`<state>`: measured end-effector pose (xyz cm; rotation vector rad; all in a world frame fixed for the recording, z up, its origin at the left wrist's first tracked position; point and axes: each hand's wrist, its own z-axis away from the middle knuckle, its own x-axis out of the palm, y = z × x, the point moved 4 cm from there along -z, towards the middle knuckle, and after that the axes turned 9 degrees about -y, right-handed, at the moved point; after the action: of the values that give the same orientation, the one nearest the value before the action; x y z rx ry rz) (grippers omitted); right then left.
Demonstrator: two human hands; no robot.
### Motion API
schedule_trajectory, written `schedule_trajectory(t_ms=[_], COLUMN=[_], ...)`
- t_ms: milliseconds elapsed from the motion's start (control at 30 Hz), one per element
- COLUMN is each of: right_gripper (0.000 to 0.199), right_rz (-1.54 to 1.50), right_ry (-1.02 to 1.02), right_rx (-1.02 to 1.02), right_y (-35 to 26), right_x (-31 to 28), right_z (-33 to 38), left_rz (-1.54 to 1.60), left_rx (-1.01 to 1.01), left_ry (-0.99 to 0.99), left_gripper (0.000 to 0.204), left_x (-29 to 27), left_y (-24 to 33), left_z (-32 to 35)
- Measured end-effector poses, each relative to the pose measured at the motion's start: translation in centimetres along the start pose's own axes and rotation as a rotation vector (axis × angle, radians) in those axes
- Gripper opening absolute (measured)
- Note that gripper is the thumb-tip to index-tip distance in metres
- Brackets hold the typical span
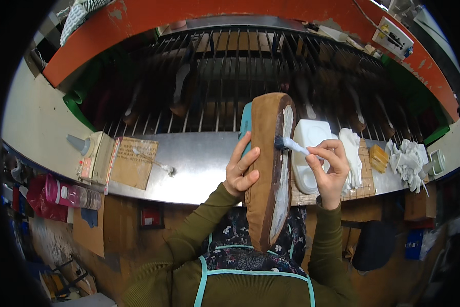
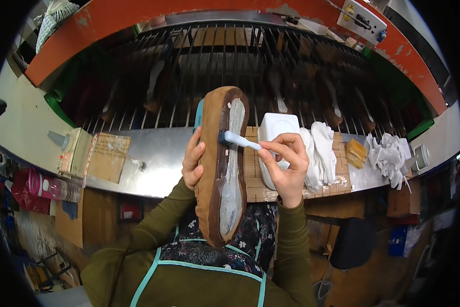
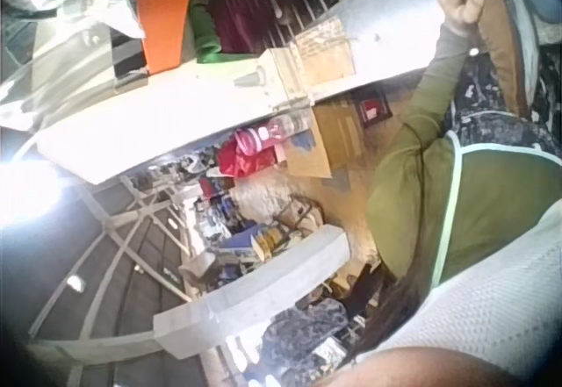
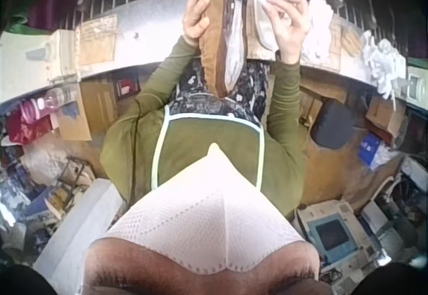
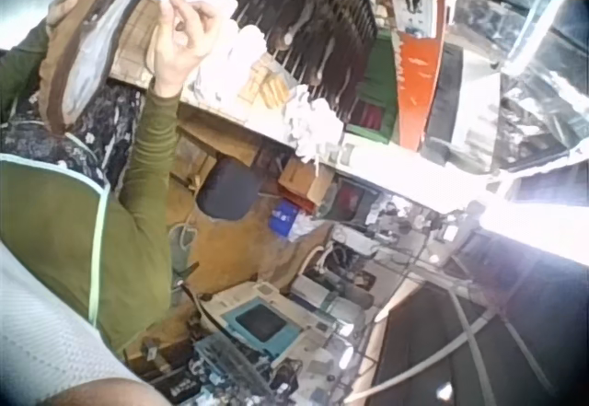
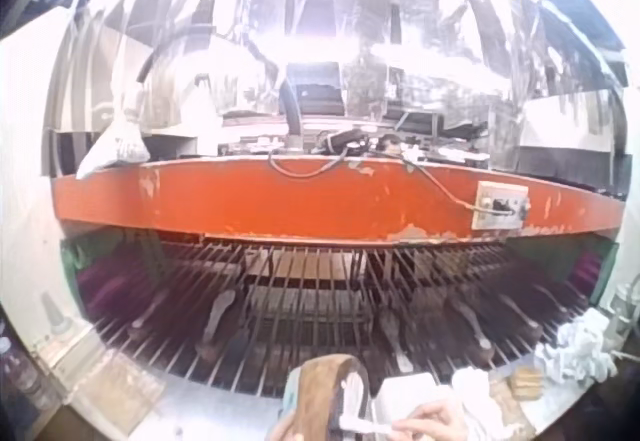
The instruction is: The person holds a brown shoe and uses a small brush to apply a white substance to the sole. They repeatedly dip the brush into a white container and spread the substance along the sole's edges and surface.
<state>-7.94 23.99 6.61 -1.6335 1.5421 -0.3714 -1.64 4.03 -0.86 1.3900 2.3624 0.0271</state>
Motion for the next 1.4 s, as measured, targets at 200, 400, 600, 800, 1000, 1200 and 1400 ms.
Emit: schedule_trajectory(t_ms=[200,400,600,800,1000,1200,1400], right_gripper=[0.016,0.016,0.018,0.019,0.013,0.013,0.015], right_rz=[-0.052,-0.031,0.054,0.202,-0.01,-0.302,-0.284], right_ry=[-0.035,-0.023,0.02,0.005,0.183,0.032,0.089], right_rx=[0.057,0.086,0.106,-0.027,0.272,0.468,0.512], right_y=[0.0,-0.2,-1.2,-2.5,-0.5,-1.8,-4.1], right_x=[-0.2,-0.3,-0.3,-0.6,-0.1,1.0,1.4], right_z=[2.7,4.3,6.3,7.4,6.7,9.8,11.7], left_rz=[-0.053,-0.113,-0.122,-0.075,-0.054,-0.083,-0.117], left_rx=[0.0,0.037,0.003,-0.031,-0.081,-0.213,-0.288], left_ry=[-0.004,0.028,0.016,0.051,0.066,0.024,-0.012], left_gripper=[0.046,0.052,0.054,0.053,0.054,0.064,0.075], left_x=[0.1,0.5,0.6,0.7,1.4,1.0,0.6], left_y=[-0.1,-1.1,-1.5,-1.6,-1.9,-2.6,-2.5], left_z=[-0.6,-1.6,-1.8,-2.1,-2.8,-1.2,-0.8])
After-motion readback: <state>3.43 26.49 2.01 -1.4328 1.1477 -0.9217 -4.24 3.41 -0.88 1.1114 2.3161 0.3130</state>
